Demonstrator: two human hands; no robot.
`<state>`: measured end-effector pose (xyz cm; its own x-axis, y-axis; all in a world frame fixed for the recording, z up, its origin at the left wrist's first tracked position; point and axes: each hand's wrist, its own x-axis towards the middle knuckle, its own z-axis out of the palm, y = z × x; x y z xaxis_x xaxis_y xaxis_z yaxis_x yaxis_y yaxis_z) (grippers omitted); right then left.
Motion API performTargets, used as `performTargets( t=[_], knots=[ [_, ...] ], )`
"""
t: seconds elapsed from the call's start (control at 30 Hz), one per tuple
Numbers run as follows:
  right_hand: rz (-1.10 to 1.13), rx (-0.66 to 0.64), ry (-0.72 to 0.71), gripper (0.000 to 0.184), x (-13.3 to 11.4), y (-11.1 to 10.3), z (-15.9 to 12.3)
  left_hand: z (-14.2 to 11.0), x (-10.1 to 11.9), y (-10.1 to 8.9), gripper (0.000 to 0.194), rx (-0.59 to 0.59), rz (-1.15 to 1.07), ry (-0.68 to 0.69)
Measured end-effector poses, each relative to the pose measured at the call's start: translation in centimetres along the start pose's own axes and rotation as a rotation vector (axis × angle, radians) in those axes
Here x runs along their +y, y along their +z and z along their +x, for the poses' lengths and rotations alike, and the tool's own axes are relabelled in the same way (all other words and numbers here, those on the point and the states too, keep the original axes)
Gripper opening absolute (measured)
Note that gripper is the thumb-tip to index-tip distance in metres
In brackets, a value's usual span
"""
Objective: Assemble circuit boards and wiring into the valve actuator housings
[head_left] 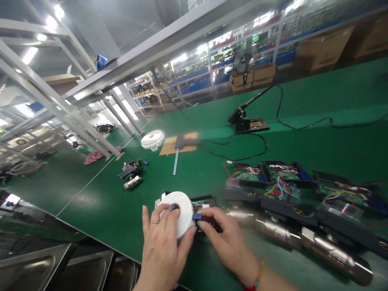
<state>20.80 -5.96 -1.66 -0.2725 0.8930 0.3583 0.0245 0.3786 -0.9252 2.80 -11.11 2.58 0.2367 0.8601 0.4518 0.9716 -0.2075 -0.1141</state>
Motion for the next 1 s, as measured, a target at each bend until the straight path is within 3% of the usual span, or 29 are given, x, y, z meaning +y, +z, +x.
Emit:
performTargets(
  t=[0.3,0.43,0.6,0.67,0.73,0.77,0.83,0.9,1.0],
  knots=[
    [-0.067,0.043,-0.079,0.014,-0.1,0.3,0.0,0.2,0.5,-0.1,0.032,0.036,-0.075,-0.002],
    [-0.108,0.115,-0.058,0.015,0.0,0.9,-0.3,0.0,2.5,1.0,0.033,0.169,-0.093,-0.082],
    [-0.183,0.201,0.033,0.018,0.1,1.4,-0.4,-1.0,4.9,1.9,0.046,0.432,-0.051,-0.258],
    [-0.222,0.195,0.044,0.020,0.1,1.3,-0.2,-1.7,3.5,1.8,0.049,0.534,-0.019,-0.313],
    [-0.255,0.161,0.031,0.019,-0.1,0.9,0.0,-2.7,0.4,1.9,0.042,0.563,0.010,-0.425],
    [-0.268,0.142,0.019,0.017,-0.2,0.7,0.2,-3.3,-1.6,2.1,0.036,0.538,0.024,-0.501],
    [-0.308,0.102,-0.025,0.014,-0.4,0.1,0.7,-4.5,-5.7,3.2,0.035,0.373,0.078,-0.617],
    [-0.363,0.034,-0.095,0.013,-0.8,-0.5,1.3,-5.5,-8.8,4.5,0.043,0.199,0.077,-0.573],
    [-0.455,-0.110,-0.195,0.014,-1.6,-1.4,2.3,-6.2,-10.0,5.7,0.053,0.127,0.051,-0.494]
  ],
)
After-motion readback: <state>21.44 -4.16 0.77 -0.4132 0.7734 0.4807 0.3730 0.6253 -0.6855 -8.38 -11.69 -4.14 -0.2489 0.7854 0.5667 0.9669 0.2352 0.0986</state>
